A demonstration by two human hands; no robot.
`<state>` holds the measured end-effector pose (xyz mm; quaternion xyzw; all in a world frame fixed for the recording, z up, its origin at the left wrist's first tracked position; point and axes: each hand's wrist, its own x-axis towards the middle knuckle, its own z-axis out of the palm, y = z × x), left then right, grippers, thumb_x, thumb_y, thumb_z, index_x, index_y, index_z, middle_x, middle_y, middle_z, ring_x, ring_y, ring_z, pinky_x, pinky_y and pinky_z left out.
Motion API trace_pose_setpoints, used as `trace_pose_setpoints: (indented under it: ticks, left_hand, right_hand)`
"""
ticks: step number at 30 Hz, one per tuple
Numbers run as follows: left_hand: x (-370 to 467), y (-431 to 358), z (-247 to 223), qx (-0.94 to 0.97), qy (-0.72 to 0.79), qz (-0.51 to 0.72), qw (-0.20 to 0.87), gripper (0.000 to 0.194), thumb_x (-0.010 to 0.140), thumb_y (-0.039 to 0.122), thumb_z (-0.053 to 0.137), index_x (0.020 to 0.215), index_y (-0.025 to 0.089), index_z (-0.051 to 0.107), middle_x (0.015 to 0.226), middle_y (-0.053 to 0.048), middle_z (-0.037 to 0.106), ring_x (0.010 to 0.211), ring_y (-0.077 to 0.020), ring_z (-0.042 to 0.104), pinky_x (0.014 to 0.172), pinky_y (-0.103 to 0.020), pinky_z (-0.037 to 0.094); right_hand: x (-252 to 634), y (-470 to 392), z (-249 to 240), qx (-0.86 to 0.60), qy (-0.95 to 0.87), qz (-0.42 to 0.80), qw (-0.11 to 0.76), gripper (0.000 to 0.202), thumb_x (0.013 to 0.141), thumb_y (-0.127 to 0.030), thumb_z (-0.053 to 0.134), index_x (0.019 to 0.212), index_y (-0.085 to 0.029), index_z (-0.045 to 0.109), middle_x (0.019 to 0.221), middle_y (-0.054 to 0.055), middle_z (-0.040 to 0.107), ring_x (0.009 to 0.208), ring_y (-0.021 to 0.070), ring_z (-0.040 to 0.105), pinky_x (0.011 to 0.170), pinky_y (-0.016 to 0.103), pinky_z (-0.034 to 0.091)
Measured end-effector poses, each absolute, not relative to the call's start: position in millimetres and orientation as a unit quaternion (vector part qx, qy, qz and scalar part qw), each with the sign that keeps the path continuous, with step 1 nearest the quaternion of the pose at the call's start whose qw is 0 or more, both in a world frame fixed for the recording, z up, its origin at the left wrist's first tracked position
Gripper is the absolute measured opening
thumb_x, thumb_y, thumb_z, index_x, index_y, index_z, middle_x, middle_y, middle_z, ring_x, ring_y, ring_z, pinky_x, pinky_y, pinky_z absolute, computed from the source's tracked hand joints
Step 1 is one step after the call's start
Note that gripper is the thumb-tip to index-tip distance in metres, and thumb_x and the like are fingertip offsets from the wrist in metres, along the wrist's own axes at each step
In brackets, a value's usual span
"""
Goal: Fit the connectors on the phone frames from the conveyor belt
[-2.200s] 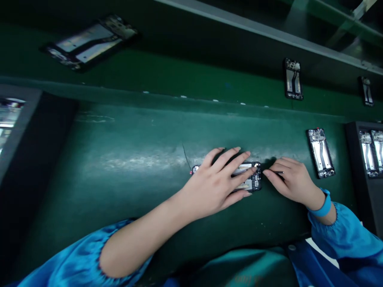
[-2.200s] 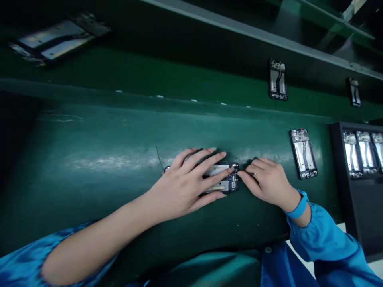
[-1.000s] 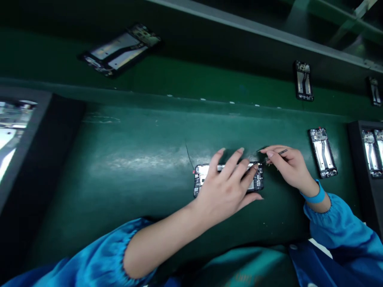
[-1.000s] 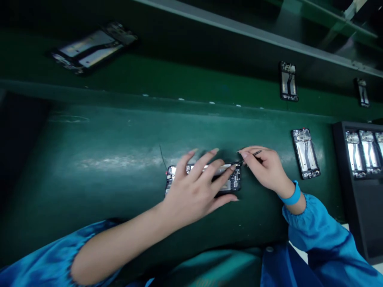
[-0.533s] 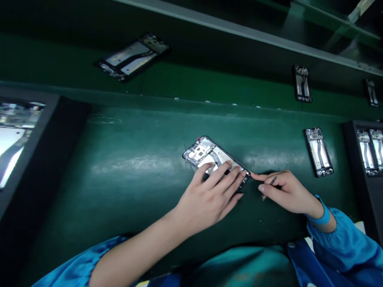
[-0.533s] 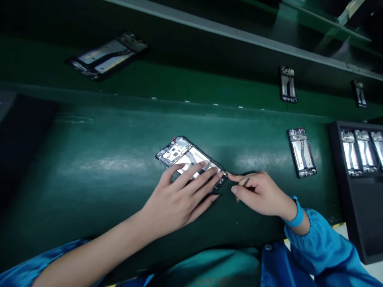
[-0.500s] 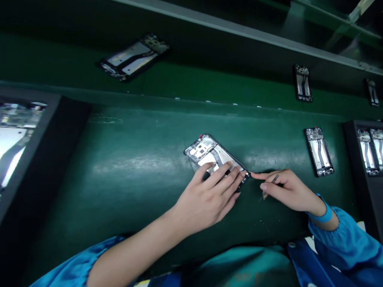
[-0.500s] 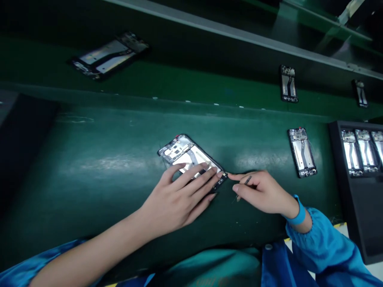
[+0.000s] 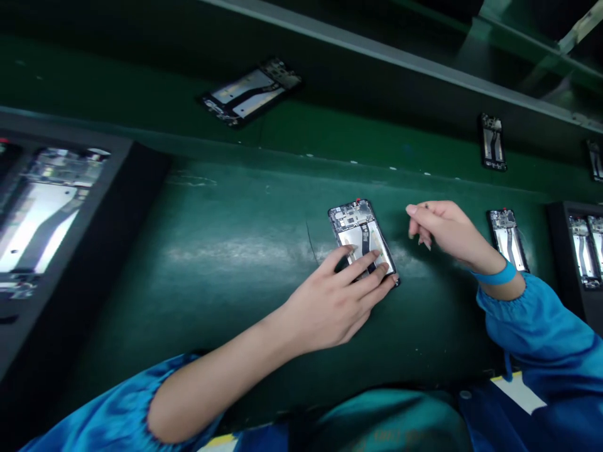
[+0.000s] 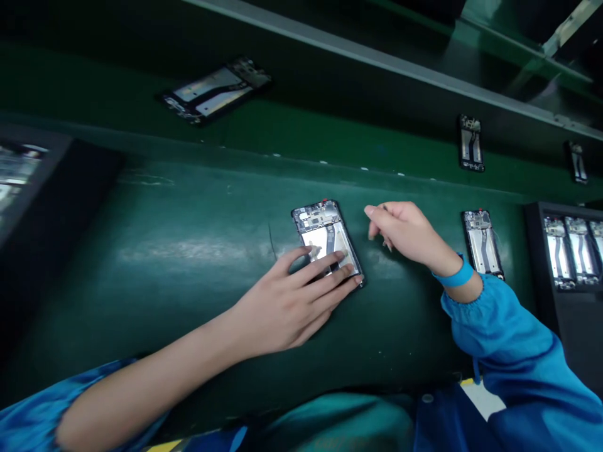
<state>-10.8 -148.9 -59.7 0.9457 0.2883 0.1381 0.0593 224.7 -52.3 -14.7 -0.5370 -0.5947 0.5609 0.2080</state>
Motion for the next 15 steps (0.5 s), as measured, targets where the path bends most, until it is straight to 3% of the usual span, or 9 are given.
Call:
trace_pose_setpoints:
  ticks: [2,4,9,15]
  left_hand:
    - [-11.8,-147.6,-59.7,0.946,0.287,0.144,0.055,0.044,0.099,0.034,0.052,0.140,0.022,0.061,0.136,-0.002,0.068,0.132,-0.0309,0.053,0.114,-0.053,0.028]
    - [-13.1,-146.9,-59.5,0.945,0.284,0.151,0.054,0.042,0.100,0.034,0.051,0.139,0.022,0.062,0.136,-0.002,0.068,0.132,-0.0308,0.053,0.114,-0.053,0.028]
    - [-13.0,-148.1,-57.8,0.941,0.290,0.161,0.066,0.041,0.098,0.030,0.050,0.136,0.020,0.064,0.135,-0.003,0.069,0.132,-0.0313,0.053,0.112,-0.054,0.028]
    - [-13.2,-145.9,-56.0,0.934,0.296,0.174,0.101,0.042,0.095,0.030,0.056,0.136,0.022,0.065,0.134,-0.002,0.069,0.131,-0.0314,0.053,0.111,-0.053,0.029]
  right_hand:
    - [216.6,-46.2,-18.3,-0.526,-0.623,0.558,0.155,0.025,0.101,-0.032,0.053,0.093,-0.017,0.071,0.054,-0.004,0.055,0.046,0.0094,0.052,0.048,0.020,0.043]
    - [211.0,-40.7,-21.3,-0.518,-0.634,0.559,0.128,0.022,0.101,-0.028,0.052,0.104,-0.018,0.070,0.055,-0.006,0.056,0.046,0.0093,0.053,0.048,0.020,0.045]
    - [203.5,-29.2,-22.0,-0.535,-0.648,0.541,0.052,0.035,0.094,-0.028,0.057,0.062,-0.016,0.064,0.044,-0.005,0.048,0.037,0.0066,0.046,0.040,0.018,0.037]
    - [194.9,-21.8,-19.2,-0.542,-0.619,0.566,-0.044,0.028,0.087,-0.021,0.059,0.058,-0.017,0.062,0.041,-0.004,0.053,0.034,0.0082,0.050,0.034,0.016,0.037]
